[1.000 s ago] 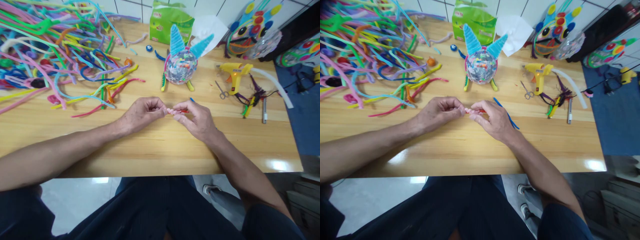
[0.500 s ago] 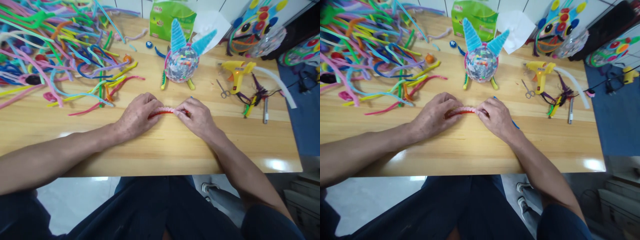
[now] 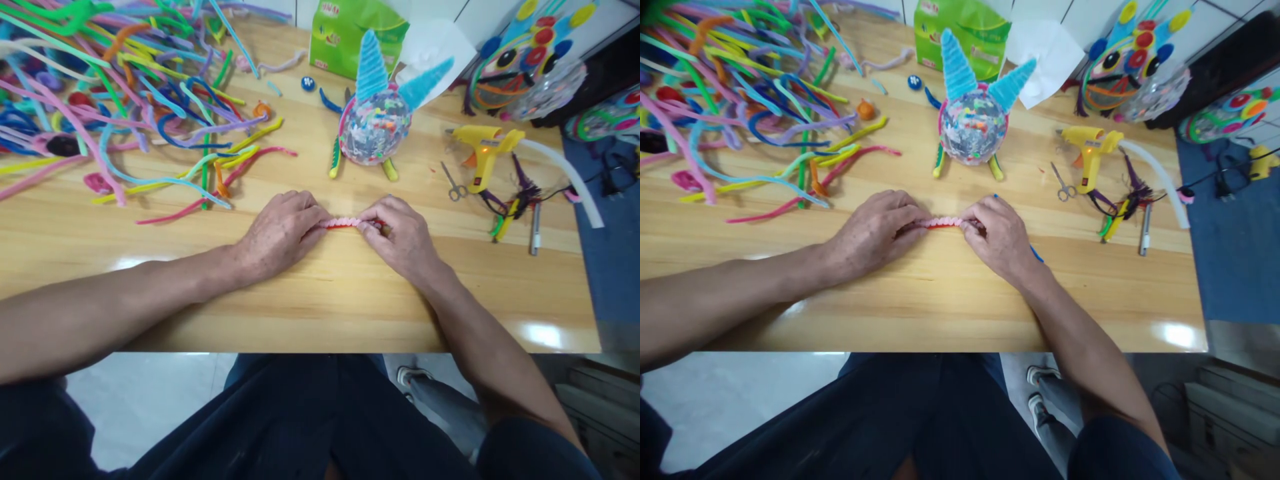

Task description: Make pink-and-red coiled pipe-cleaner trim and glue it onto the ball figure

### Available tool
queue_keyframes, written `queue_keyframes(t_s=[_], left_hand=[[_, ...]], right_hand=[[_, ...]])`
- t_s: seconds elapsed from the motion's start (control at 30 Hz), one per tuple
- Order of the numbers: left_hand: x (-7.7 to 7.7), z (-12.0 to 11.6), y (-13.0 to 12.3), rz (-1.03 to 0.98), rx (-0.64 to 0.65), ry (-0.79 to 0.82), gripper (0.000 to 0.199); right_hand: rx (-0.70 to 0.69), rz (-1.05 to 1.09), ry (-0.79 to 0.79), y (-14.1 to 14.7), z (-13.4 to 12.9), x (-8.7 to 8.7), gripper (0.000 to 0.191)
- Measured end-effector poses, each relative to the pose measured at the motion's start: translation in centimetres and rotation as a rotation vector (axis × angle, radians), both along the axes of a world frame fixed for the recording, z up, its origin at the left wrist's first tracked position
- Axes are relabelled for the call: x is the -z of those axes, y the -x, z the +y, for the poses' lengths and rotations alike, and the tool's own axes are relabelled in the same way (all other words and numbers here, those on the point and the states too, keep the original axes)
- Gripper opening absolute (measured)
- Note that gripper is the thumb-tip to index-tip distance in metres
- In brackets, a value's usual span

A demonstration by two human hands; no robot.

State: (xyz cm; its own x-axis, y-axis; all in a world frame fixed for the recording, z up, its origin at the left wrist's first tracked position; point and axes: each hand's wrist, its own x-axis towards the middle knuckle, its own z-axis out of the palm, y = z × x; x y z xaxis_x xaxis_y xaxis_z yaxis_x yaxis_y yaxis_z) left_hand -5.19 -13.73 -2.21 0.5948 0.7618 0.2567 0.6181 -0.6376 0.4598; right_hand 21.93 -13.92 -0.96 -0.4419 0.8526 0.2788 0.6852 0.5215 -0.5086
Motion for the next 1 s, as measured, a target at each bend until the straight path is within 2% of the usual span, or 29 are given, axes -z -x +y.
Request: queue_keyframes(t_s=[0.33,0.4,0.63,0.83,0.93,1.0], left_hand=[[0.1,0.0,-0.1,-0.021,0.011,0.002,0.028],[0.1,-0.1,-0.1,-0.014,0.010,-0.006,0.027],[-0.5,-0.1,0.2,0.047,0.028,-0.023,0.027],[-0.7,0.1,0.2,0.032,0.026,0.004,0.027],[-0.9,0.0,0.1,0.057,0.025,0.027,0.026],[-1.1,-0.3,0.1,0.095,0.022,0.031,0.032]], right_hand=[[-0.012,0.018,-0.030,0.2,-0.1,0.4,0.007],[-0.013,0.031,-0.025,0.2,-0.1,0.4,0.012],[0.150,0.126,0.039,-2.2,1.2,-1.1,0.014],[-0.116,-0.003,0.138,-3.4,1.2,-2.7,0.020],[-0.184,-0.090,0.134,-2.7,0.7,-2.6,0.010],[-0.199,-0.121,0.110,-2.2,0.6,-2.3,0.009]])
